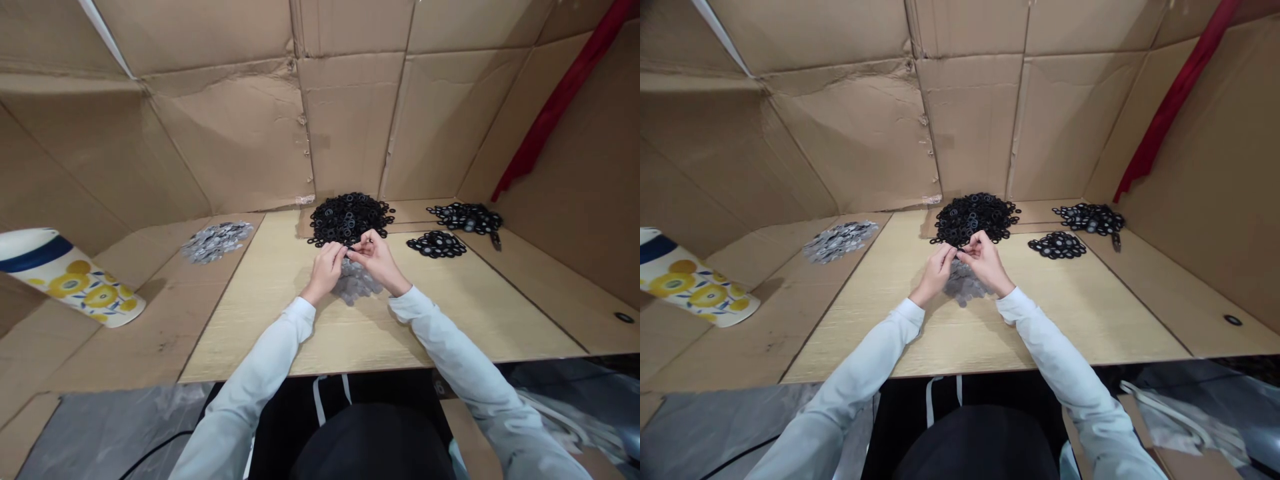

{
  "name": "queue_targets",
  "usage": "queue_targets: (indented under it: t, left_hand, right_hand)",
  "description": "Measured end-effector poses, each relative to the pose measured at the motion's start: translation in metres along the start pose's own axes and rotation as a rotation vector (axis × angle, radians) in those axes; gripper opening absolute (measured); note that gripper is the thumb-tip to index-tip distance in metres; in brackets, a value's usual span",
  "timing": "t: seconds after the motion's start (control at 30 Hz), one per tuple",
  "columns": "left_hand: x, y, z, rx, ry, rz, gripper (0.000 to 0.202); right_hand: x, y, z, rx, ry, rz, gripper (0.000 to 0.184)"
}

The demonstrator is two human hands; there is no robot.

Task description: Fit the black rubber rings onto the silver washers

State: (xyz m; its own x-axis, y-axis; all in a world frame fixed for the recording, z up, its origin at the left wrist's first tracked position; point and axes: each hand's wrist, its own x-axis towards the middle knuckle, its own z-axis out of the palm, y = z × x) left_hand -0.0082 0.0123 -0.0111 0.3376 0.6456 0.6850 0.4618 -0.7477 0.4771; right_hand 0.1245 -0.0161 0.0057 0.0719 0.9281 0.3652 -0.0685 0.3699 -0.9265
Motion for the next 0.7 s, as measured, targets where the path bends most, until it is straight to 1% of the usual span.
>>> queue_targets:
  t: [0.23, 0.37, 0.43, 0.6, 0.7]
  left_hand:
    - [0.0006, -0.0029, -0.0003, 0.022, -0.042, 0.02, 0.039]
    - [-0.0007, -0.0053, 0.0007, 0.05, -0.073, 0.026, 0.039]
    - [-0.0016, -0.0051, 0.0012, 0.025, -0.077, 0.004, 0.039]
    - [-0.0038, -0.0009, 0.0033, -0.051, -0.059, -0.059, 0.038]
    - [-0.0051, 0.0007, 0.005, -0.026, -0.041, -0.072, 0.039]
  right_hand:
    - [0.0026, -0.0034, -0.0034, 0.12, -0.076, 0.132, 0.048]
    - [0.0027, -0.003, -0.003, 0.114, -0.089, 0.146, 0.046]
    - [0.0025, -0.0017, -0.0027, 0.043, -0.06, 0.105, 0.042]
    - [-0.0003, 0.0007, -0.0012, -0.231, 0.016, -0.071, 0.027]
    - [-0.0021, 0.0005, 0.0008, -0.329, 0.05, -0.114, 0.023]
